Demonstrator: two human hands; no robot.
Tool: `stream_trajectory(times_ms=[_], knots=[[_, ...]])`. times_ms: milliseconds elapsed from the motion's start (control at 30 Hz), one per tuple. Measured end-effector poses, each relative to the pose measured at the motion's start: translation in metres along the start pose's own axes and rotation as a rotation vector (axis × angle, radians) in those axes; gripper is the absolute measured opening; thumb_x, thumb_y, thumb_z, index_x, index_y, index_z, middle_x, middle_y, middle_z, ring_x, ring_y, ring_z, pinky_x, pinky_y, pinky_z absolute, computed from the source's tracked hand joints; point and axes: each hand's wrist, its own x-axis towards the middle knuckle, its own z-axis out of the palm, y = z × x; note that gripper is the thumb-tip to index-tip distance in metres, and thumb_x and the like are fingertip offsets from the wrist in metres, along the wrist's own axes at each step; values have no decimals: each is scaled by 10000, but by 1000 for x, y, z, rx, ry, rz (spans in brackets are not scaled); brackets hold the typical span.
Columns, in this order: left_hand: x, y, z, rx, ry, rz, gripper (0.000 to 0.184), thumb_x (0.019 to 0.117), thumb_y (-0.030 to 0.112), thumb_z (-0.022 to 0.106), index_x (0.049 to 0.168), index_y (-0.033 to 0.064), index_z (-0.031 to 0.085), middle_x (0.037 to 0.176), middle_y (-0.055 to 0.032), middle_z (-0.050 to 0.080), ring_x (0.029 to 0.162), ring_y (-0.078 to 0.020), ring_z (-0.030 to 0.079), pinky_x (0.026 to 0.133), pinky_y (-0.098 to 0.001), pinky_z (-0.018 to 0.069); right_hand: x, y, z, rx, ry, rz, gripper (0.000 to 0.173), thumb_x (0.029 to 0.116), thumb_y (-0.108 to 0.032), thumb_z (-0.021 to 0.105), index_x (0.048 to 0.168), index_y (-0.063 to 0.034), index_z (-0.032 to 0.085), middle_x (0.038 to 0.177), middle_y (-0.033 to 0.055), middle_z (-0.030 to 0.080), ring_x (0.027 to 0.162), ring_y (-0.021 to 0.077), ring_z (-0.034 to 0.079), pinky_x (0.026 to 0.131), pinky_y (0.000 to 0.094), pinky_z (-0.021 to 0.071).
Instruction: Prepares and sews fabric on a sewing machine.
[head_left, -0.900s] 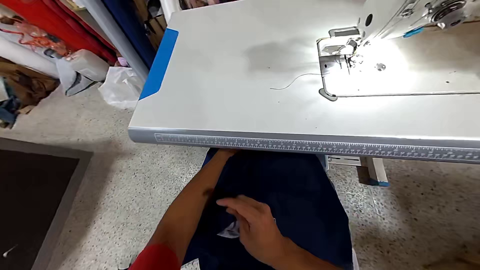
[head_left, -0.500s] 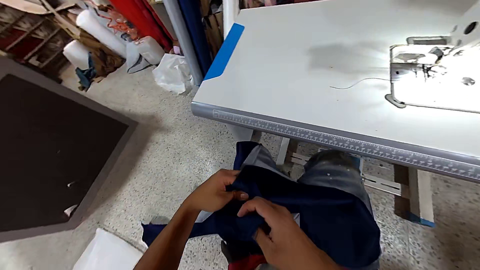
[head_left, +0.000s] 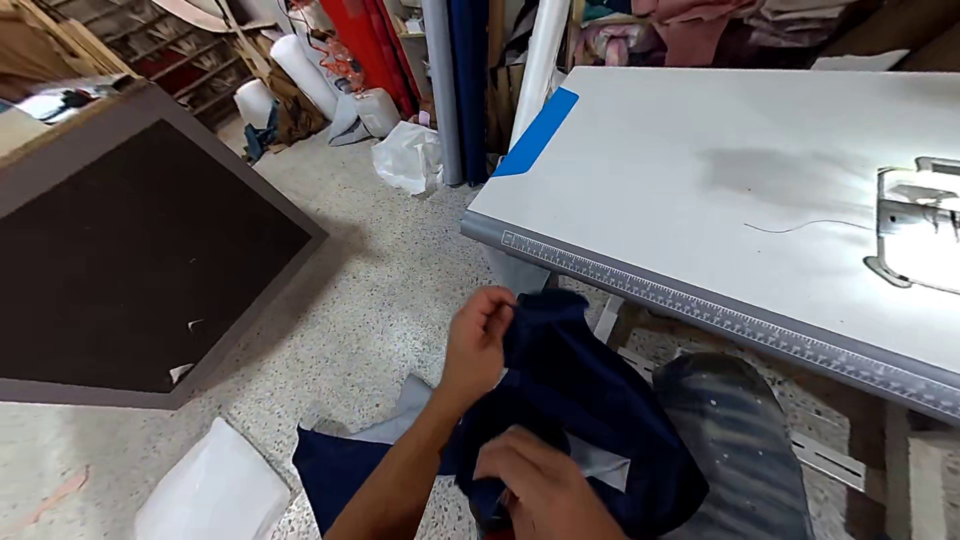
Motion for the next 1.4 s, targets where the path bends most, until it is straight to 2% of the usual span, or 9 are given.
stream_trajectory(times_ms=[100,267,400,533,667,800,967,1133,1400], knots=[[-27,-9,6,-113,-215,-216,282,1086,219,499,1292,133,670,1124,-8,724,973,-119,693,866,-355,596,-6,11,-4,95,38,80,159,942,17,608,1008,-58,732,943,55,730,820,108,700,737,255,607],[-68,-14,6,-87,-238,-556,355,852,421,831,986,101,759,854,-9,761,798,-122,733,764,-338,630,-16,44,-23,109,214,248,154,1009,-264,669,1045,-136,747,889,-68,737,742,-1,675,646,183,587],[-74,-9,10,-235,-136,-405,211,989,260,700,1063,74,763,1007,-58,747,900,-177,719,832,-370,623,-16,47,-23,138,222,234,169,1008,-285,673,1030,-137,752,880,-67,736,742,-6,671,638,162,571],[-65,7,23,-347,-53,-337,170,978,185,708,953,24,756,837,-87,743,753,-150,712,709,-322,613,-5,47,-30,67,297,118,113,959,-214,737,999,-116,777,1006,-8,725,892,48,692,750,189,605],[-56,6,26,-393,-143,-171,127,979,107,681,963,17,770,1070,-96,745,1026,-178,702,903,-343,598,5,48,-48,45,421,153,119,910,-242,793,950,-131,796,917,-32,754,807,53,712,685,208,619],[-54,-6,31,-512,-148,-228,117,963,62,683,1013,37,786,945,-63,763,862,-104,711,807,-304,601,8,52,-56,69,523,201,96,916,-228,781,929,-133,784,920,-32,747,772,71,704,639,219,612],[-55,-28,40,-628,-288,-215,208,987,18,622,1096,83,788,1036,-37,769,956,-84,711,894,-318,591,11,59,-63,-71,491,186,104,960,-279,723,920,-183,728,1220,-28,684,1216,156,615,985,342,563],[-47,-34,43,-510,-320,-187,212,981,-20,608,1099,40,774,1002,-55,767,917,-92,713,865,-314,601,15,66,-67,142,469,245,44,944,-197,733,946,-154,729,1013,-10,747,851,131,729,692,280,644],[14,-8,23,-329,-473,222,221,876,0,705,1096,-25,712,1078,-72,724,973,-80,684,858,-286,600,55,37,-101,104,627,-36,56,930,-121,744,976,-122,712,997,3,738,842,120,719,724,275,636]])
